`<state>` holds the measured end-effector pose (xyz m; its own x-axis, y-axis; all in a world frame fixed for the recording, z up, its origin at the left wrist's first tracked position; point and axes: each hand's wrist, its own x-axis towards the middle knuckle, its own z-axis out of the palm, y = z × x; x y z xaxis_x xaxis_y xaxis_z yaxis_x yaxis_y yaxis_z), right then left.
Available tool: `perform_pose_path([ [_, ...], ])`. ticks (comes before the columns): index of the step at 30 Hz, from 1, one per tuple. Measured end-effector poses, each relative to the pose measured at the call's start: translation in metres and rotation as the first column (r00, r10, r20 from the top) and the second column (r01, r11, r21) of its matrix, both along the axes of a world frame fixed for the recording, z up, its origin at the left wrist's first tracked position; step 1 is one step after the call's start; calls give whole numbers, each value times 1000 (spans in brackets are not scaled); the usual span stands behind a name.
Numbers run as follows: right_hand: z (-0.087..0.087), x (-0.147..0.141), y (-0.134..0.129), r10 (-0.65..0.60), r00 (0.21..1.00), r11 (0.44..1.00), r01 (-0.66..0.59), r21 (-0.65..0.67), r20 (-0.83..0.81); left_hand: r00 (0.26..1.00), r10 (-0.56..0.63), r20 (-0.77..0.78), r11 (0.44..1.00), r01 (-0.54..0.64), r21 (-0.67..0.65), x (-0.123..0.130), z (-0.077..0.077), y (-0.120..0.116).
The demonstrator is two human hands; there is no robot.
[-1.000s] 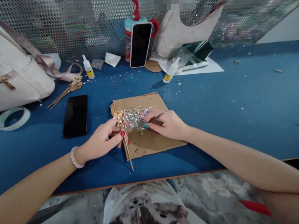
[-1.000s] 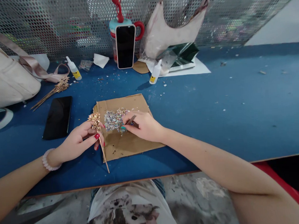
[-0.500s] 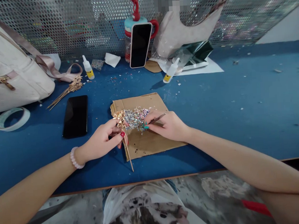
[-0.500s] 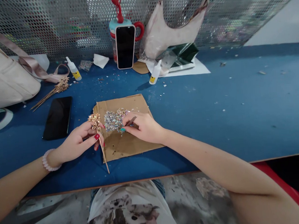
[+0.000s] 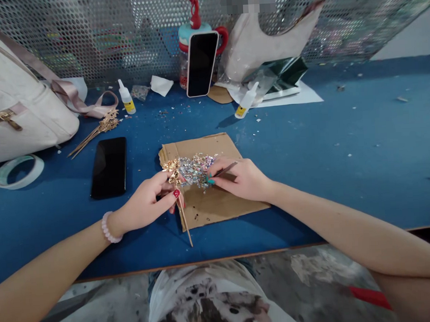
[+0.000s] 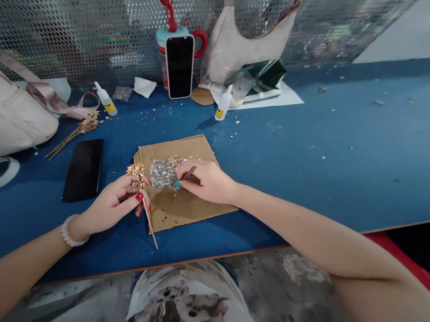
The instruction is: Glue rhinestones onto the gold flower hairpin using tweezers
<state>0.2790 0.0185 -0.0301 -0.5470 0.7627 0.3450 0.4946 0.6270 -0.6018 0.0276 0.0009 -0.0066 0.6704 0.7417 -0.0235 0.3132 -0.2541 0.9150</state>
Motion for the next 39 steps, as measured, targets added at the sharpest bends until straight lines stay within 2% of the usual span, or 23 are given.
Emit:
perform_pose_path([
  [24,0,0,1,38,999,998,-38,47,11,1000,7,-15,1000,-7,11,0,-1,1],
  [31,-1,0,2,56,998,994,-56,98,7,1000,-12,7,1000,12,7,0,-1,1],
  [39,-2,0,1,58,998,995,-58,86,8,1000,-14,-18,1000,15,17,0,-1,1],
])
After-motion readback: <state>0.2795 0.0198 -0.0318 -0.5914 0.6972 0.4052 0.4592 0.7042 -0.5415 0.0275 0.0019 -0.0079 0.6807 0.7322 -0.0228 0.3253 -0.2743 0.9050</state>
